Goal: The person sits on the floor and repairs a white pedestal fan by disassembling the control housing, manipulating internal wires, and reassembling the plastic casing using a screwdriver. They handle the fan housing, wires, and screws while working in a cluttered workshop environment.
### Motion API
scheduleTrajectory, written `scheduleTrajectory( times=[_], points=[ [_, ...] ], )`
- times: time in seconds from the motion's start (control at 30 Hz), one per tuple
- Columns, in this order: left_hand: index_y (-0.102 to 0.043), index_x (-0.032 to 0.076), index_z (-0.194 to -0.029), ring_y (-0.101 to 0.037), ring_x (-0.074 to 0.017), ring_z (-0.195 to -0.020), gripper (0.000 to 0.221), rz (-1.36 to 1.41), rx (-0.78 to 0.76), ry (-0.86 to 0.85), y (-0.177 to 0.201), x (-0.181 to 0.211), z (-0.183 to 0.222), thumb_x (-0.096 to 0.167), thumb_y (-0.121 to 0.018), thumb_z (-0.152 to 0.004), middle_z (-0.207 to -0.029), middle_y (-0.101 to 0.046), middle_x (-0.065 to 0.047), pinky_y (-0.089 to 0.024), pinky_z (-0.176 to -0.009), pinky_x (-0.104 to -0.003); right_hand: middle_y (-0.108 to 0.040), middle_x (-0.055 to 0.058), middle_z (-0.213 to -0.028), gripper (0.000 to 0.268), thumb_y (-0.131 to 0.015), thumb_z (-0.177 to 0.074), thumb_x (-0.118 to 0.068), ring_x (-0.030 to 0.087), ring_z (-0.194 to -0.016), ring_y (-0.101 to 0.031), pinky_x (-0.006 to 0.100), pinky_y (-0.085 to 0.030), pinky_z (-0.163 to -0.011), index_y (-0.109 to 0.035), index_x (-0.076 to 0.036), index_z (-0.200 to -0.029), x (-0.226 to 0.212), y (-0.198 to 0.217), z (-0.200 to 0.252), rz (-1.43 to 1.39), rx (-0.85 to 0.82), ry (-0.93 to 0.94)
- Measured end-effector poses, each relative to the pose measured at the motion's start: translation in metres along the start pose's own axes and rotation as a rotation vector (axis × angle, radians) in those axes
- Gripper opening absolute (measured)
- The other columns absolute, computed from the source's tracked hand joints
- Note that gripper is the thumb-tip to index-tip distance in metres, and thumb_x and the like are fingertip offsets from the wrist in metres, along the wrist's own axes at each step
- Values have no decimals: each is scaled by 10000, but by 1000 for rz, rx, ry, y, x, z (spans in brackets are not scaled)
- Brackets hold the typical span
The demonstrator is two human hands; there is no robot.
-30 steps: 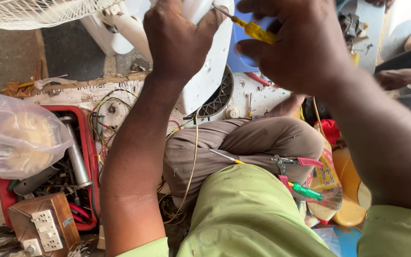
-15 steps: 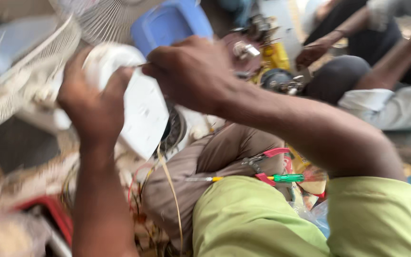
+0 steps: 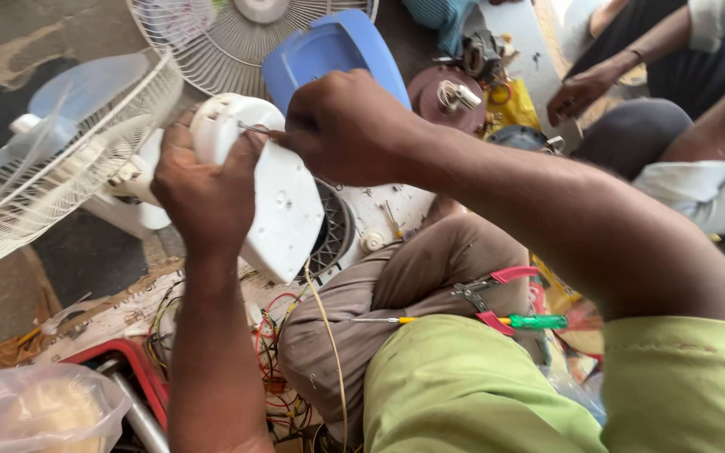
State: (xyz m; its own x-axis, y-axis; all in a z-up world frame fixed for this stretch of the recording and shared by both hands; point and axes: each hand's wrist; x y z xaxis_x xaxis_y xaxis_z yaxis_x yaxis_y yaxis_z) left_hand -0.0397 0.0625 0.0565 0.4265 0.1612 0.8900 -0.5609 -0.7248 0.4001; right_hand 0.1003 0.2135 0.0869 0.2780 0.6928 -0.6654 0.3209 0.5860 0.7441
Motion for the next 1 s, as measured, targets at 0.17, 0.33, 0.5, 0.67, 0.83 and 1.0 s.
scheduleTrajectory(
  times=[0.17, 0.33, 0.5, 0.67, 0.83, 1.0],
  points=[
    [-665, -50, -1236, -780, -207, -915, 453, -16, 32, -52, -1, 0, 2, 146, -881, -889, -1068, -776, -140, -641, -830, -340, -702, 137, -781, 150, -775, -902, -230, 313, -684, -696, 455, -530, -581, -768, -81, -923, -26, 17, 13, 189, 346, 339],
    [-681, -51, -1219, -771, -233, -899, 473, -144, 60, -120, -1, 0, -1, 167, -912, -868, -1043, -773, -156, -621, -827, -366, -716, 70, -681, 281, -668, -986, -330, 234, -537, -662, 387, -518, -508, -775, -86, -896, -19, 24, -11, -397, -272, -548],
    [-686, -8, -1219, -786, -216, -902, 456, -53, 24, -34, 1, -1, 4, 196, -896, -870, -1052, -781, -127, -634, -813, -350, -692, 114, -846, 113, -742, -948, -179, 249, -761, -671, 385, -553, -664, -749, -74, -989, -15, 15, 12, 102, 379, 510],
    [-685, -5, -1217, -767, -216, -917, 458, -75, 54, -33, -3, 1, 6, 178, -897, -855, -1062, -772, -126, -625, -825, -355, -712, 76, -699, 272, -696, -983, -330, 215, -569, -602, 407, -475, -524, -792, -89, -902, -17, 16, 1, -244, -51, -315],
    [-693, -3, -1236, -773, -217, -935, 470, -73, 55, -46, 0, 5, 3, 203, -878, -856, -1085, -773, -121, -626, -848, -361, -699, 95, -706, 362, -668, -1064, -353, 222, -620, -656, 361, -541, -572, -776, -52, -894, -16, 23, -3, -163, -65, -93],
    [-701, -1, -1234, -779, -232, -941, 474, -88, 79, -60, -3, 0, 2, 209, -886, -852, -1092, -776, -132, -627, -852, -370, -735, 84, -820, 184, -675, -1037, -233, 174, -664, -659, 326, -500, -561, -783, -88, -1003, -29, 23, 10, 321, 438, 503]
  ],
)
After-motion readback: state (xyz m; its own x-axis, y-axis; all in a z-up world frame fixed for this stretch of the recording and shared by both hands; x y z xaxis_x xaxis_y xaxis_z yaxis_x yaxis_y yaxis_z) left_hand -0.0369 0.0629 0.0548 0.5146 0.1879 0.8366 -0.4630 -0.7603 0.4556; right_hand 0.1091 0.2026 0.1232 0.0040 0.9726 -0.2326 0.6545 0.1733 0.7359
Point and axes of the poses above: each hand's wrist, its own z-axis away from the middle knuckle, its own y-axis out of the back of the hand, x = y × z
